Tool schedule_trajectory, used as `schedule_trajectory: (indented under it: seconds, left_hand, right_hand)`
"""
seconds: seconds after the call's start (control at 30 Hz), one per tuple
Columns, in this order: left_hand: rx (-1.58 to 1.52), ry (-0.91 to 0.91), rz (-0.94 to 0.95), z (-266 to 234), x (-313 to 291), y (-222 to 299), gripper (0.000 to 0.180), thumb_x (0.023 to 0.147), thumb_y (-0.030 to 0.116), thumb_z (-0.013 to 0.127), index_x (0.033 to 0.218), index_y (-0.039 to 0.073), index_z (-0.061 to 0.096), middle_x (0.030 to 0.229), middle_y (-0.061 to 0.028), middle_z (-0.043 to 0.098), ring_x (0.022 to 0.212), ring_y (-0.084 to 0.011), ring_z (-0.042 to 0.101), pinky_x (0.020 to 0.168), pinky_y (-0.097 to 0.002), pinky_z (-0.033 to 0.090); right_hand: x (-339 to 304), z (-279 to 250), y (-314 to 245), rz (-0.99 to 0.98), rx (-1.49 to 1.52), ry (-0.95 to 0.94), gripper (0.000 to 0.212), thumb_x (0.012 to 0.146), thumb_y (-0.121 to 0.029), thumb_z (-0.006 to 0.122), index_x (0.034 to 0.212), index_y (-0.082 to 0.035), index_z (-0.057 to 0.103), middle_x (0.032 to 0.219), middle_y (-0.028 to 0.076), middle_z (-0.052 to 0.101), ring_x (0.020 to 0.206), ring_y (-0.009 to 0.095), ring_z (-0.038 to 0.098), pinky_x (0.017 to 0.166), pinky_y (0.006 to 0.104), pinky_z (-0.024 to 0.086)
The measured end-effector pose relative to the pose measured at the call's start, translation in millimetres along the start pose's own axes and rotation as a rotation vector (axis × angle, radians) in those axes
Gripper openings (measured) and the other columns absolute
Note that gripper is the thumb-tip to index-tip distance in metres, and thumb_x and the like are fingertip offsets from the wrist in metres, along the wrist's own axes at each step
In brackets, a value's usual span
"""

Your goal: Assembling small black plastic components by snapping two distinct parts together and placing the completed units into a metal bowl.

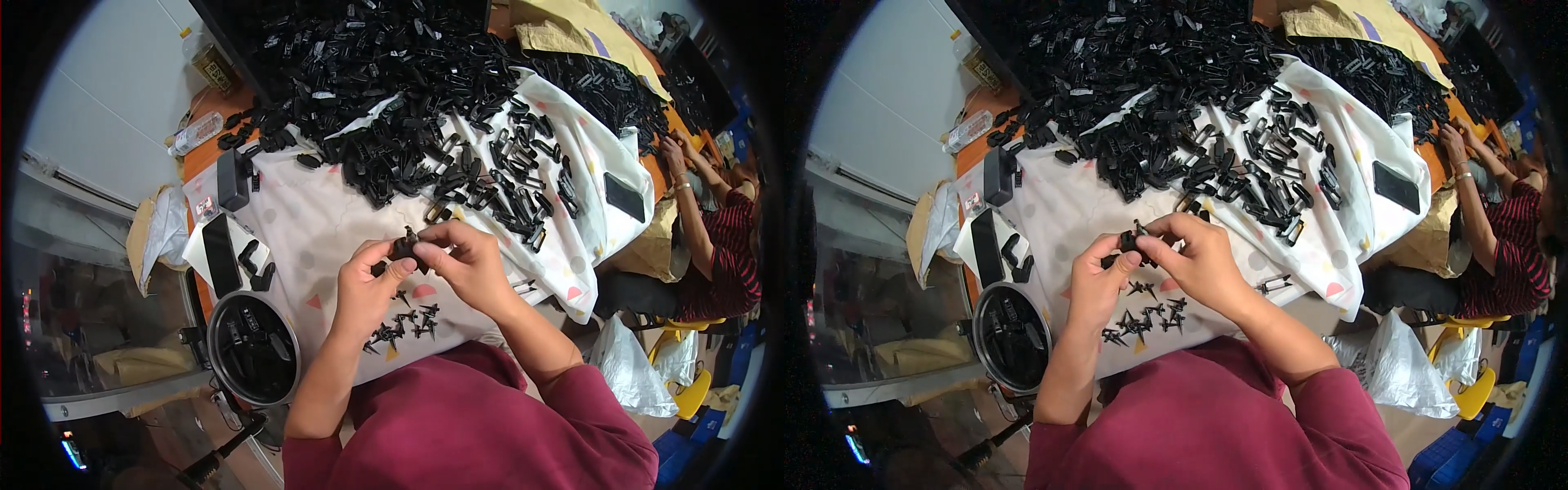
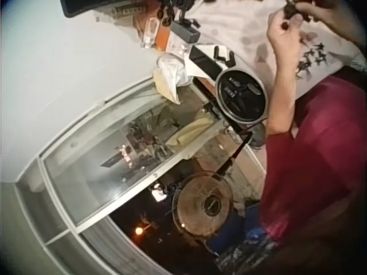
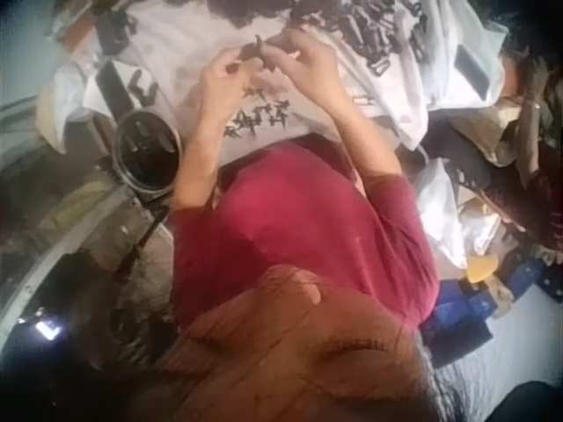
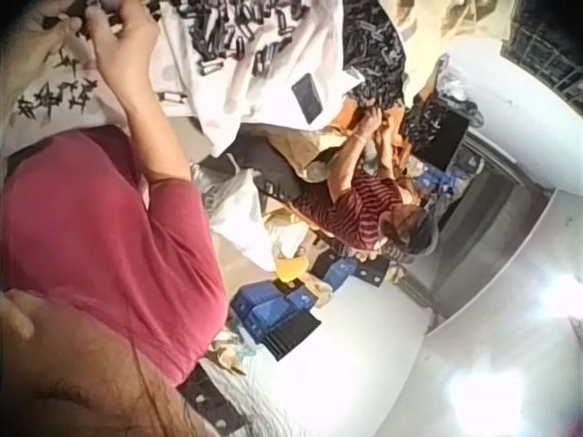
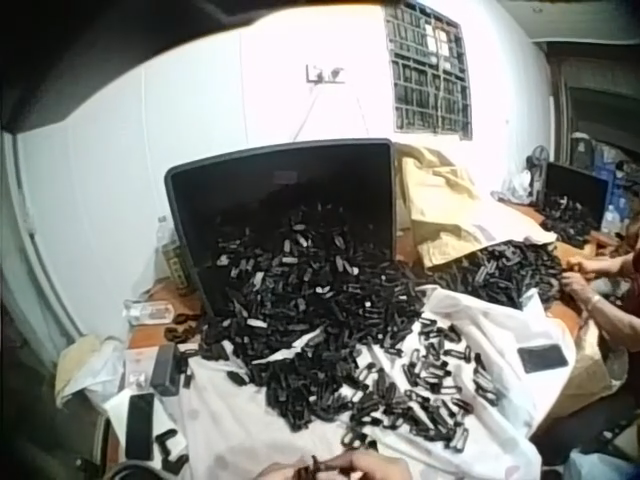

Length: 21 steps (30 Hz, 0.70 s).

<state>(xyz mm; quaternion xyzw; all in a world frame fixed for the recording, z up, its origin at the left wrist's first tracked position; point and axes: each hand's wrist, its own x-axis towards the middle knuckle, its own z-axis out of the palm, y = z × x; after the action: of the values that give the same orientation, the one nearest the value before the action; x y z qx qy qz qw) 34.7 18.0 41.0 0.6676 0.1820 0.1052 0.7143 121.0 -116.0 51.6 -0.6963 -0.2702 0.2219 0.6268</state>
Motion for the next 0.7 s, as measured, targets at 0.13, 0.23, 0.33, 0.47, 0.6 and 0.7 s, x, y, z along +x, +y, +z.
schedule_trajectory:
  seconds: [0.13,0.23,0.33,0.47,0.6,0.7]
  left_hand:
    - [0.031,-0.014,-0.013,2.3,-0.1,-2.2,0.026,0.079,0.013,0.065,0.100,-0.001,0.060,0.097,-0.0032,0.053,0.077,-0.0097,0.052,0.067,-0.0200,0.043]
    - [0.066,-0.016,0.107,6.5,-1.6,0.0,0.028,0.079,0.012,0.065,0.102,-0.003,0.059,0.096,-0.0056,0.055,0.085,-0.0129,0.052,0.076,-0.0232,0.043]
    - [0.060,-0.035,0.078,8.5,-6.0,8.9,0.031,0.078,0.015,0.066,0.106,0.001,0.059,0.082,0.0032,0.056,0.061,-0.0023,0.044,0.054,-0.0153,0.036]
    - [-0.107,-0.062,0.062,9.5,-6.8,11.1,0.031,0.076,0.008,0.067,0.104,-0.002,0.058,0.088,-0.0015,0.059,0.069,-0.0046,0.051,0.059,-0.0169,0.042]
    - [-0.126,-0.049,0.096,11.8,-11.3,11.9,0.027,0.075,0.003,0.067,0.100,-0.004,0.058,0.089,-0.0050,0.061,0.068,-0.0056,0.055,0.057,-0.0177,0.045]
    - [-0.124,-0.040,0.062,6.5,-14.1,9.8,0.025,0.075,0.002,0.067,0.098,-0.004,0.058,0.087,-0.0041,0.061,0.067,-0.0049,0.056,0.056,-0.0168,0.043]
  right_hand:
    - [-10.9,3.4,10.8,0.045,0.301,-0.088,0.030,0.085,0.000,0.052,0.114,-0.001,0.054,0.106,0.010,0.054,0.084,0.013,0.056,0.062,0.0235,0.052]
    - [-13.7,3.6,14.2,0.010,0.297,0.008,0.027,0.085,0.003,0.050,0.111,-0.001,0.056,0.106,0.009,0.054,0.081,0.013,0.056,0.059,0.0229,0.052]
    - [-14.7,-6.1,15.9,-0.154,0.285,0.052,0.027,0.084,0.006,0.048,0.109,-0.001,0.058,0.107,0.012,0.053,0.079,0.012,0.056,0.055,0.0207,0.050]
    - [-19.6,-11.2,4.7,-0.285,0.171,-0.021,0.024,0.083,0.005,0.052,0.104,0.000,0.060,0.110,0.014,0.052,0.073,0.011,0.056,0.051,0.0196,0.048]
    - [-21.4,-12.1,0.8,-0.262,0.166,0.010,0.021,0.082,0.003,0.054,0.102,0.001,0.061,0.106,0.013,0.055,0.072,0.010,0.056,0.051,0.0198,0.047]
    - [-21.6,-18.9,-0.4,-0.250,0.107,0.053,0.023,0.080,0.001,0.059,0.102,-0.001,0.061,0.096,0.011,0.060,0.073,0.012,0.057,0.054,0.0215,0.047]
